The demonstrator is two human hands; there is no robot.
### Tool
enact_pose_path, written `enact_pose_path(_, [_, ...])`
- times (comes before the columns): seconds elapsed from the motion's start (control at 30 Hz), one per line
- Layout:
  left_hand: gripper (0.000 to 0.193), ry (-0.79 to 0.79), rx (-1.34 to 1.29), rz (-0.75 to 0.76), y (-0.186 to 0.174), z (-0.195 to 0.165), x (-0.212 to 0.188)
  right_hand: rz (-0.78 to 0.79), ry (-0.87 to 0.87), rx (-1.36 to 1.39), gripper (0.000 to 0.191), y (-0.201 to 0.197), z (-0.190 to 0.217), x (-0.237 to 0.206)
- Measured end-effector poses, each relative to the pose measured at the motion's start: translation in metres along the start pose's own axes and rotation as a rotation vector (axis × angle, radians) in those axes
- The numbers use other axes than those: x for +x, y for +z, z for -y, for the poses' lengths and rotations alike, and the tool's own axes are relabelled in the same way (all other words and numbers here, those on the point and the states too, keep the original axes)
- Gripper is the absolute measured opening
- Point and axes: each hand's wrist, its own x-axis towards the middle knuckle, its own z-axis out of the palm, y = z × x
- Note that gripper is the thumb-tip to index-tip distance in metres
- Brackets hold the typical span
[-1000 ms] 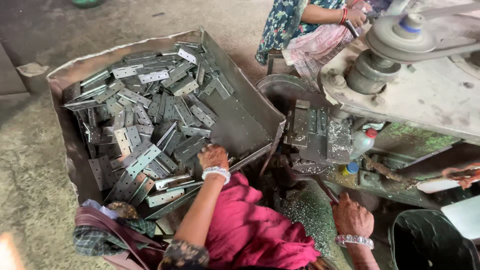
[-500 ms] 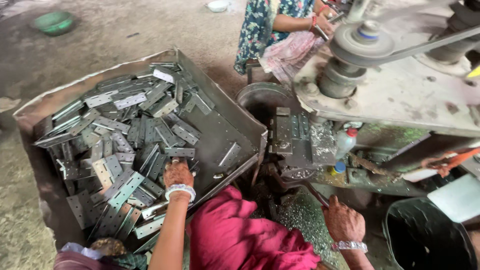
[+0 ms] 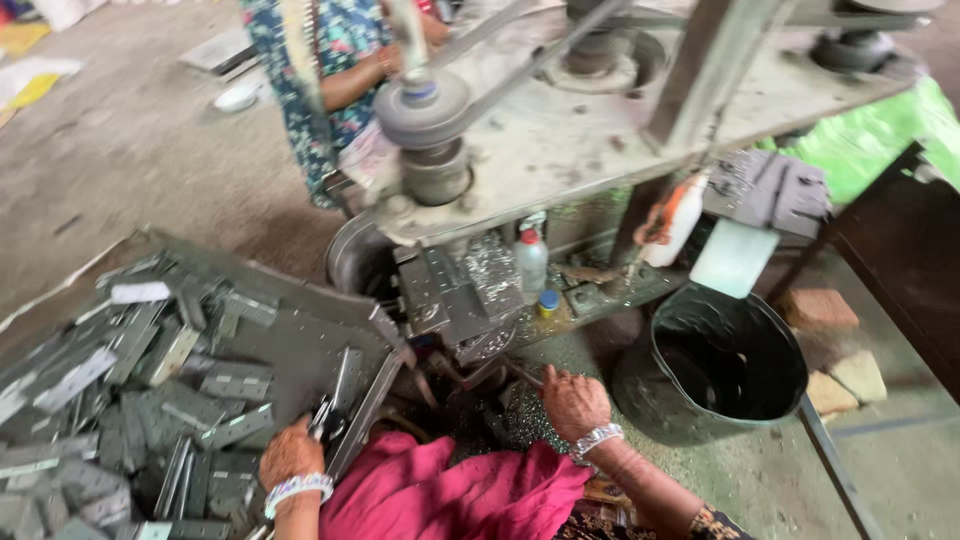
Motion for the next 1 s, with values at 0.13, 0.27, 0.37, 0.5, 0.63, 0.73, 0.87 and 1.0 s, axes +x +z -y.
enact_pose_path(0.13, [0.034,-0.053,0.030,0.022,-0.027,0.003,-0.001,0.033,0.008,0.041,0.037,0.001,0.001,-0.004])
enact_pose_path(0.27, [0.034,-0.154,0.018,-0.064,-0.049,-0.021,0.007,-0.057,-0.048,0.051,0.041,0.005,0.003,-0.003])
enact_pose_path(0.37, [0.029,0.041,-0.174,-0.059,-0.048,-0.077,0.011,-0.056,-0.037,0.064,0.038,0.011,0.004,-0.002])
enact_pose_path(0.5, [0.045,0.341,-0.656,-0.148,-0.023,-0.203,0.014,-0.068,-0.034,0.064,0.030,0.014,0.000,-0.003])
enact_pose_path(0.63, [0.060,0.357,-0.605,-0.278,-0.005,-0.273,-0.015,-0.022,-0.102,0.038,0.030,0.006,-0.008,0.002])
enact_pose_path(0.73, [0.054,0.429,-0.348,-0.311,-0.008,-0.272,-0.048,0.111,-0.074,0.064,0.037,-0.002,-0.006,0.007])
enact_pose_path(0.87, [0.065,0.481,-0.140,-0.218,-0.017,-0.259,-0.076,0.097,-0.062,0.071,0.047,-0.012,0.004,0.005])
enact_pose_path(1.0, [0.062,0.448,0.054,-0.021,-0.024,-0.271,-0.055,0.205,-0.054,0.107,0.039,-0.019,0.004,0.007])
